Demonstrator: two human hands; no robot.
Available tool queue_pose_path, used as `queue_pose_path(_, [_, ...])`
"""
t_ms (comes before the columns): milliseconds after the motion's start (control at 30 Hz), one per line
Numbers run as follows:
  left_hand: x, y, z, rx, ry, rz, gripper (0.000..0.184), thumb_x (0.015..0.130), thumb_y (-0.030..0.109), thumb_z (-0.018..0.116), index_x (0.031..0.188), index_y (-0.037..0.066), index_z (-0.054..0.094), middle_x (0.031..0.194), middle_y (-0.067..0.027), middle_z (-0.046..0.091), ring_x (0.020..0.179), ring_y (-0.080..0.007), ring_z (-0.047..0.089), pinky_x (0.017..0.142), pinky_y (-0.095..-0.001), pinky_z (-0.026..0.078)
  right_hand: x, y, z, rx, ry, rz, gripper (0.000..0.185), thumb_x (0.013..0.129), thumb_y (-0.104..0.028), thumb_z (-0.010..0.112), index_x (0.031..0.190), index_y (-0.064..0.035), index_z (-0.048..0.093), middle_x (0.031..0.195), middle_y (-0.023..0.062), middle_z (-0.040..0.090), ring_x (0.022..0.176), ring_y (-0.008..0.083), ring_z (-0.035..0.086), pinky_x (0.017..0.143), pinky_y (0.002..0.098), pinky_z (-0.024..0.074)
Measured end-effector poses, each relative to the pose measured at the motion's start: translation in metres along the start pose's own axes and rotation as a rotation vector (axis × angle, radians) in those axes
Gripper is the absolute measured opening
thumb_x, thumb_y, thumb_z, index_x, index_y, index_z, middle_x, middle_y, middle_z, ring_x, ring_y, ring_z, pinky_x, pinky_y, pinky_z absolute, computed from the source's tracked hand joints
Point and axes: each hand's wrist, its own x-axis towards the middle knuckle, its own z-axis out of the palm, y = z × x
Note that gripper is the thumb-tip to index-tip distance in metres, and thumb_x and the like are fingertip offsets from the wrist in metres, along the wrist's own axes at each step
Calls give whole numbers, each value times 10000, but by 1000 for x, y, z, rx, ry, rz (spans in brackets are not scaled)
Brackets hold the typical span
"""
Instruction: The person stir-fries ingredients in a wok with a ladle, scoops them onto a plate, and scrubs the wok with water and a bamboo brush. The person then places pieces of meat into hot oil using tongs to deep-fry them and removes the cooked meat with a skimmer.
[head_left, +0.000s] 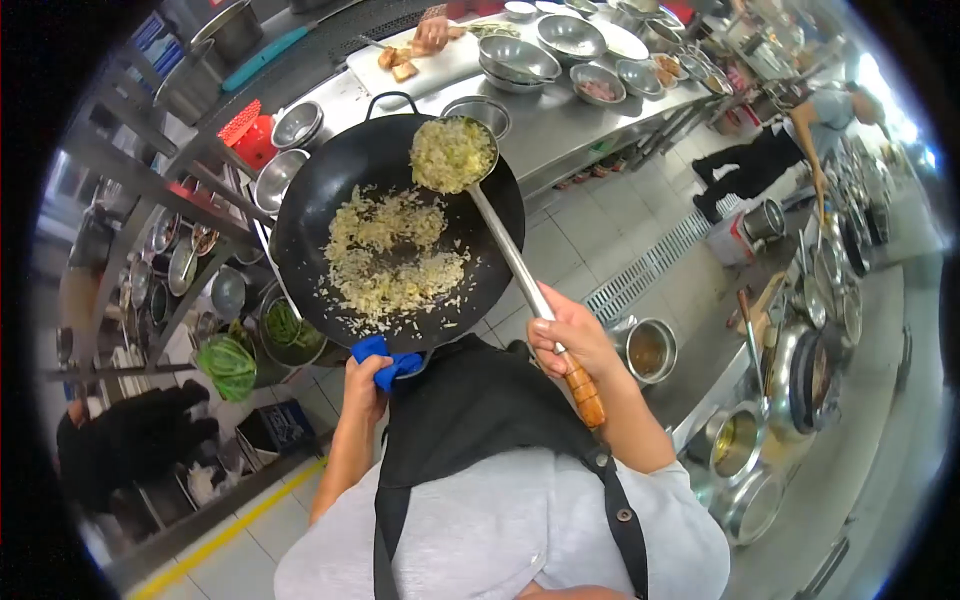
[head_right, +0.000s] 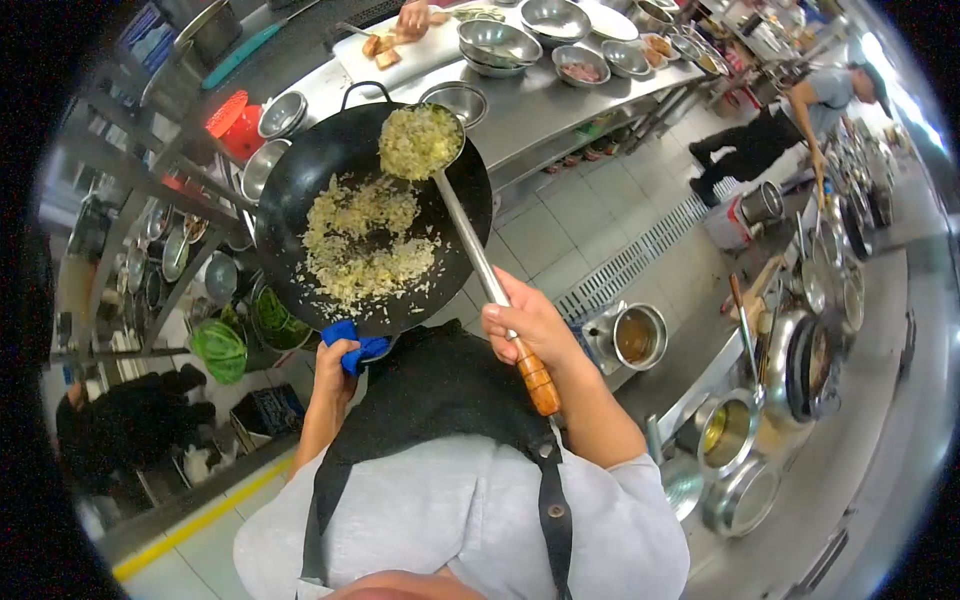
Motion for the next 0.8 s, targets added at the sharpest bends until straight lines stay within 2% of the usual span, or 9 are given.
queue_pose_path(133, [-1, -30, 16, -125, 162, 64, 258, 754, 17, 664, 1009, 13, 627, 911, -60, 644, 842, -194, 660, 808, -328, 542, 19, -35, -28, -96, -49, 75, 764, 980, -92, 622, 1619, -71, 204, 686, 7, 475, 447, 95, 472, 415, 226, 395])
queue_pose_path(167, [-13, -19, 42, -129, 189, 69, 223, 769, 9, 663, 990, 21, 630, 900, -49, 637, 838, -181, 658, 805, -323, 540, 19, -41, -29, -69, -37, 69, 776, 968, -91, 636, 1617, -69, 210, 685, 11, 473, 441, 96, 463, 412, 223, 379])
queue_pose_path(367, [-3, -50, 82, -110, 274, 260, 151, 779, 17, 660, 930, 13, 655, 864, -35, 662, 766, -149, 640, 751, -316, 540, 2, -70, -63, -162, -17, 190, 789, 949, -94, 658, 1611, -71, 230, 676, 13, 464, 432, 94, 454, 412, 226, 365])
queue_pose_path(467, [-11, -62, 114, 183, 397, 379, 154, 781, 54, 678, 918, -15, 663, 823, -42, 650, 723, -129, 612, 693, -316, 534, 9, -79, -79, -304, -9, 210, 765, 939, -44, 623, 1605, -68, 246, 678, 13, 487, 436, 98, 474, 417, 231, 394])
queue_pose_path(500, [-8, -72, 114, 386, 435, 425, 188, 788, 91, 679, 919, -43, 662, 808, -59, 648, 720, -133, 606, 666, -328, 531, 14, -78, -77, -406, -2, 211, 769, 933, -24, 612, 1606, -65, 241, 678, 18, 486, 440, 98, 482, 414, 229, 399])
queue_pose_path(600, [-21, -80, 145, 611, 598, 388, 227, 793, 91, 661, 967, -54, 654, 832, -83, 667, 742, -160, 637, 703, -342, 538, 25, -68, -65, -608, -72, 216, 778, 920, 21, 570, 1610, -61, 219, 673, 27, 499, 458, 106, 499, 427, 237, 426])
queue_pose_path(667, [-16, -83, 137, 655, 619, 561, 243, 805, 87, 650, 1004, -52, 650, 855, -96, 680, 736, -172, 657, 685, -344, 545, 25, -59, -47, -645, -103, 244, 777, 926, 18, 571, 1611, -65, 213, 677, 27, 495, 459, 106, 490, 433, 240, 430])
queue_pose_path(733, [-15, -77, 136, 572, 610, 634, 253, 809, 79, 645, 1028, -47, 652, 858, -98, 680, 735, -174, 661, 677, -337, 547, 25, -46, -43, -474, -220, 265, 761, 942, 2, 564, 1612, -82, 212, 695, 23, 487, 461, 100, 475, 434, 245, 430])
queue_pose_path(800, [-13, -70, 120, 363, 521, 480, 242, 811, 61, 633, 1031, -39, 648, 863, -84, 678, 758, -156, 657, 676, -319, 547, 31, -44, -37, -400, -293, 280, 745, 952, -4, 554, 1611, -92, 218, 703, 20, 481, 460, 98, 468, 433, 245, 427])
